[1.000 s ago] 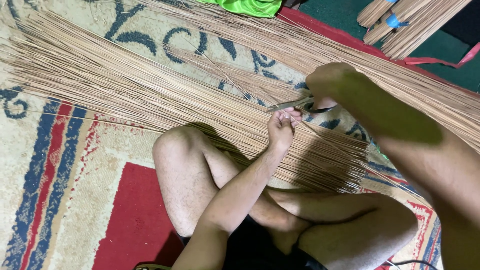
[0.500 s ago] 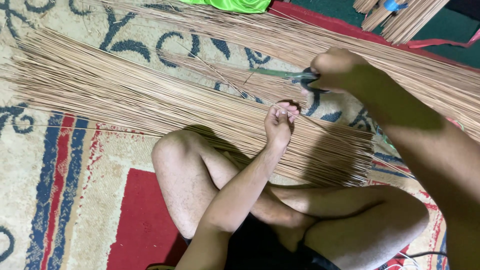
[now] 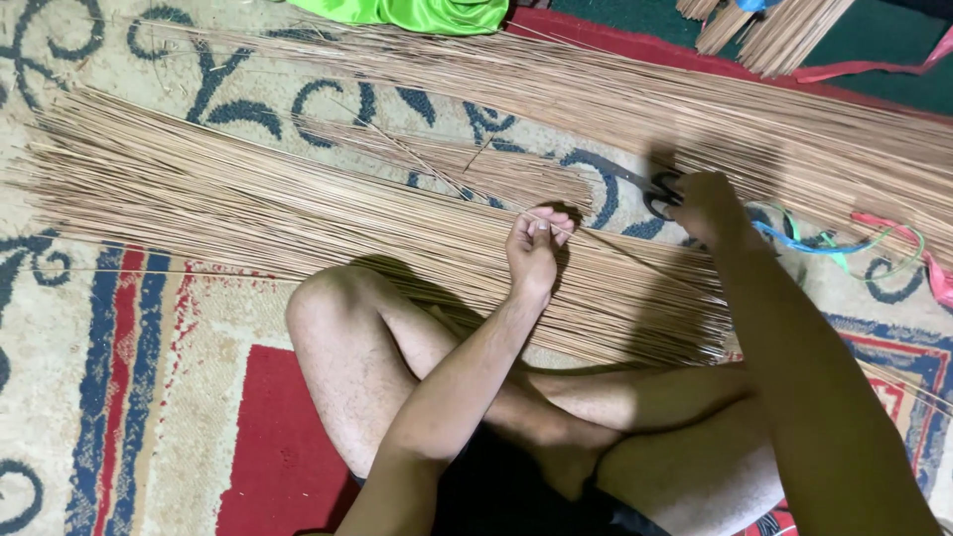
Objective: Organizing and trimming a bundle of thin wooden sticks
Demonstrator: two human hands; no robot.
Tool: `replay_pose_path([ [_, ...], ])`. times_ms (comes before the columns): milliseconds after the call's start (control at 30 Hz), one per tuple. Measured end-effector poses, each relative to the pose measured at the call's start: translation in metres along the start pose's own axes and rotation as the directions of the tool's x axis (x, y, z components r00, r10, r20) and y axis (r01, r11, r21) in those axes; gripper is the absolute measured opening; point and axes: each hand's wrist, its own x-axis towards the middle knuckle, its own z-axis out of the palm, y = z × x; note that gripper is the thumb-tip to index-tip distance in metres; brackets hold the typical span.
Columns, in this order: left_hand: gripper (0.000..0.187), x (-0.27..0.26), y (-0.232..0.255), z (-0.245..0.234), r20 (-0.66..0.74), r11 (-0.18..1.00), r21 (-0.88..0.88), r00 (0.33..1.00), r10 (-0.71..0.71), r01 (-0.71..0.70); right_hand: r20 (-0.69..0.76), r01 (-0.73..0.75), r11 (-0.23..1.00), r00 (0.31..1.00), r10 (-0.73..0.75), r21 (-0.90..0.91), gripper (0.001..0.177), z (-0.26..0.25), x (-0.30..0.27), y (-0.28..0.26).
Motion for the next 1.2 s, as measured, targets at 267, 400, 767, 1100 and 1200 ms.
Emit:
replay_pose_path([
  [267,0.022,0.009,0.017,-0.011,-0.008,1.0,-0.001,1.0,-0.026,0.025,-0.186,0.407,0.796,0.913,-0.362,0.449,0.024,-0.055,-0.149,-0.127],
  [400,0.022,0.029,0.035,-0.036,-0.047,0.999,-0.034,0.999,0.006,-0.007,-0.295,0.499,0.803,0.861,-0.415,0.326,0.017,-0.018,-0.164,-0.102],
  [767,0.084,-0.013,0.14,-0.002,-0.038,0.527,0.776,0.808,0.587,-0.346,-0.5,0.498,0.821,0.806,-0.318,0.28,0.019,0.03,-0.166,-0.119],
  [1100,0.021,-0.062,0.098,0.007,0.793,-0.618,0.348,0.573,-0.207,-0.705,-0.555,0.529,0.835,0.744,-0.372,0.149,0.013,-0.014,-0.216,-0.165],
  [1200,0.021,-0.064,0.114,0.003,0.729,-0.597,0.373,0.622,-0.285,-0.71,-0.535,0.539,0.817,0.761,-0.367,0.206,0.014,-0.02,-0.23,-0.15],
])
